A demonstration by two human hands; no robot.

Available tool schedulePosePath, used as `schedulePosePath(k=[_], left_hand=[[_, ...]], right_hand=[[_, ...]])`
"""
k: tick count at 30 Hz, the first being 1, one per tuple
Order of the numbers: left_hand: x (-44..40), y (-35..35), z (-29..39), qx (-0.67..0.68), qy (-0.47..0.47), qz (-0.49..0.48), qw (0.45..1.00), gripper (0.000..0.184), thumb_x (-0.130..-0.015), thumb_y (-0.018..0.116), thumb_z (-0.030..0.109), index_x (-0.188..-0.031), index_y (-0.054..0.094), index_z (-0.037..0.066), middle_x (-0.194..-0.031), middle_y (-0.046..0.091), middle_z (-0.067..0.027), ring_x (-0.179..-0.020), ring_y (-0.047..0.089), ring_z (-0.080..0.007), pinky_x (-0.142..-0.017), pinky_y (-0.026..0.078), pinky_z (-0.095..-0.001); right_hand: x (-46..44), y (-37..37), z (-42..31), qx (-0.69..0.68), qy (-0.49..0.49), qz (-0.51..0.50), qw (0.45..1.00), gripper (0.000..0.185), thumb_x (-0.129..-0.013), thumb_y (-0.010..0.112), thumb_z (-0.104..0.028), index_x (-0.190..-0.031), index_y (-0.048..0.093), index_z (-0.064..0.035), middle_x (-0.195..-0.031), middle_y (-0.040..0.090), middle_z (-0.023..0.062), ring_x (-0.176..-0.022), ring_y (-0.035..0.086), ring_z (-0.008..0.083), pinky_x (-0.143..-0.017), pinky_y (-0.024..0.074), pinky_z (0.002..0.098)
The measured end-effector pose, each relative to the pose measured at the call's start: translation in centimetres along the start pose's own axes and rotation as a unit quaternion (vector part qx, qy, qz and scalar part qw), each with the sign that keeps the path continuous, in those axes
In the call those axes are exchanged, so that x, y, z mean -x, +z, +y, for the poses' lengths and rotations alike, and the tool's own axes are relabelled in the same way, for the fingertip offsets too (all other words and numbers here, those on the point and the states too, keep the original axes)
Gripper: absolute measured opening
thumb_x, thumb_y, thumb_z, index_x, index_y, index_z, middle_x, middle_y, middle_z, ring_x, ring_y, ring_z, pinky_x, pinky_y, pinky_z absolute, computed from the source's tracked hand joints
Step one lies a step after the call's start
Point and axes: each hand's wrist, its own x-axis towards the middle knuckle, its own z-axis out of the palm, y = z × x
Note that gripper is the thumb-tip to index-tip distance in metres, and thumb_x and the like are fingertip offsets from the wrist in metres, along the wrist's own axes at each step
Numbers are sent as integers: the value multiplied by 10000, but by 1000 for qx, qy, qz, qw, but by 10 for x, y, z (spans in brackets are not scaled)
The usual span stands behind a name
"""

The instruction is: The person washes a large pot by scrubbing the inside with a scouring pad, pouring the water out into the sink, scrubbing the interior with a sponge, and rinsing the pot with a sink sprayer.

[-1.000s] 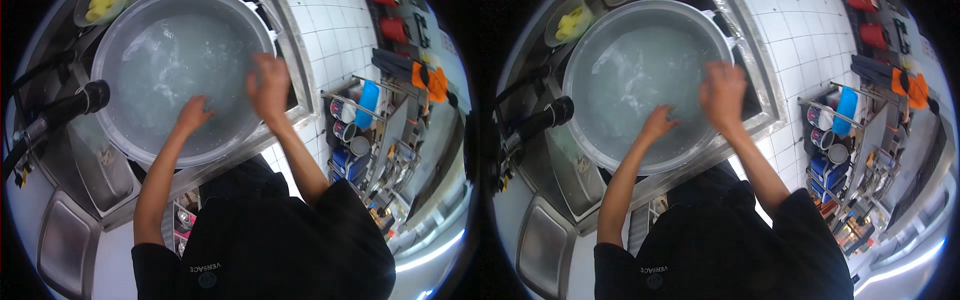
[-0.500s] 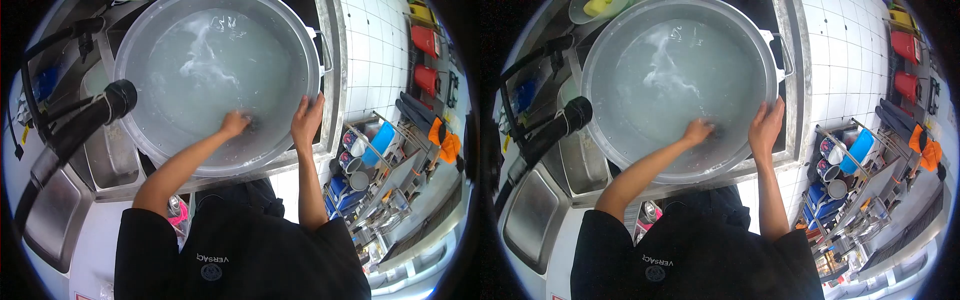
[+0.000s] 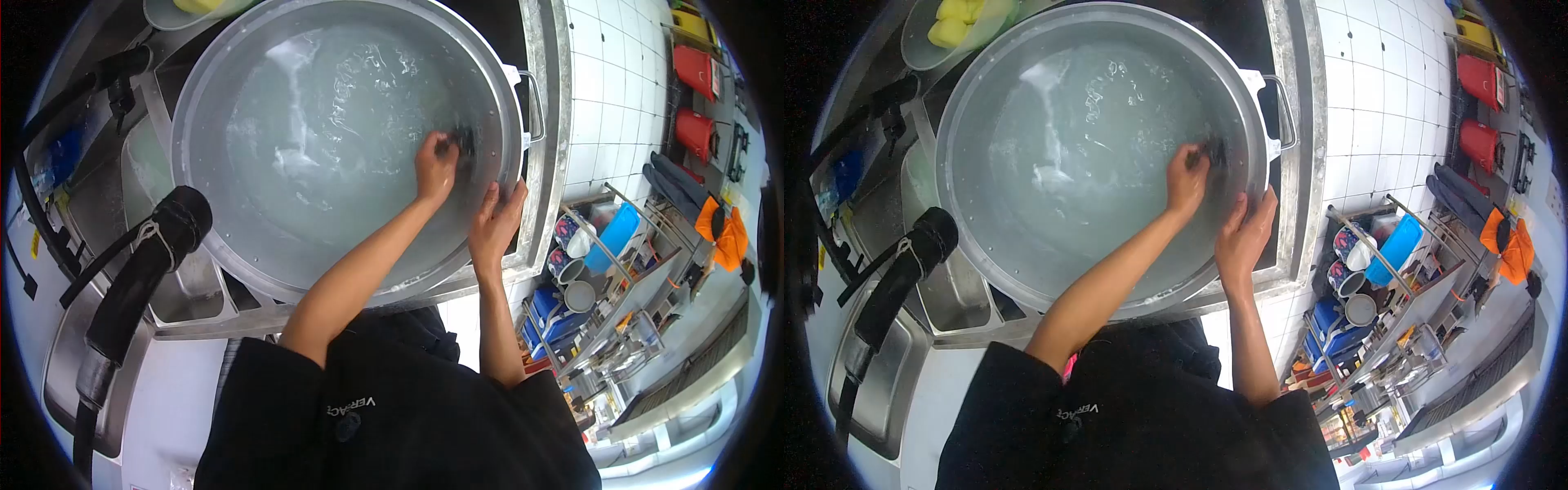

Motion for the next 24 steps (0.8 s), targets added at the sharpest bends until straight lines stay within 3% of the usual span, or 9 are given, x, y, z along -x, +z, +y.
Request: schedulePosePath(k=[2,7,9,13,16,18,21,23,24], left_hand=[[3,-11,10,-44,-41,-92,994,158,-888,616,111,-974,631,-21,-865,672,-108,-853,625,-176,-783,476,-320],[-14,14,49,149,-24,1,989,189,-880,625,95,-1017,622,-36,-922,653,-76,-823,604,-141,-766,498,-308],[29,-8,27,-37,82,-76,993,144,-828,654,66,-936,623,-26,-805,639,-94,-765,595,-176,-724,472,-314],[8,-6,37,-37,79,-117,989,153,-809,666,56,-937,626,-19,-831,647,-100,-786,613,-187,-738,481,-325],[-16,9,58,45,4,-19,999,145,-796,675,33,-932,642,-4,-902,669,-122,-884,652,-226,-815,498,-338],[22,-2,31,-67,125,-82,986,153,-829,666,54,-968,647,-7,-932,679,-109,-884,648,-197,-842,496,-333],[47,-38,6,-125,16,-146,981,133,-820,666,69,-936,645,8,-909,673,-122,-883,650,-217,-804,497,-358],[3,-14,26,-163,-21,-136,977,154,-820,668,100,-942,651,7,-908,670,-132,-892,644,-251,-801,489,-378],[-25,7,30,-192,56,-34,979,181,-825,648,116,-940,633,-23,-877,660,-162,-872,632,-281,-783,477,-391]], right_hand=[[0,0,2,6,0,1,1000,363,-989,481,-135,-1274,408,78,-1088,536,281,-991,556,441,-858,433,468],[3,-2,1,-22,29,-13,999,381,-989,483,-145,-1281,397,85,-1122,527,292,-1021,548,455,-875,425,478],[2,1,5,0,12,-9,1000,389,-988,484,-147,-1276,393,97,-1139,519,305,-1041,541,465,-882,422,484],[1,1,7,4,-5,-9,1000,404,-985,488,-153,-1276,388,109,-1140,518,310,-1051,534,471,-895,419,481],[4,2,4,23,-3,-1,1000,395,-981,492,-143,-1273,392,105,-1136,519,308,-1048,535,471,-893,419,480],[1,1,5,8,-3,-3,1000,389,-981,491,-140,-1270,396,103,-1135,519,307,-1048,535,469,-893,419,479],[2,0,2,7,9,-5,1000,383,-986,486,-141,-1273,398,97,-1138,521,301,-1053,539,459,-900,416,477],[2,2,6,-2,8,-9,1000,391,-988,485,-141,-1281,392,102,-1139,522,299,-1064,538,457,-903,418,470],[0,3,8,2,5,-13,1000,391,-988,485,-141,-1281,392,102,-1139,522,299,-1064,538,457,-903,418,470]])
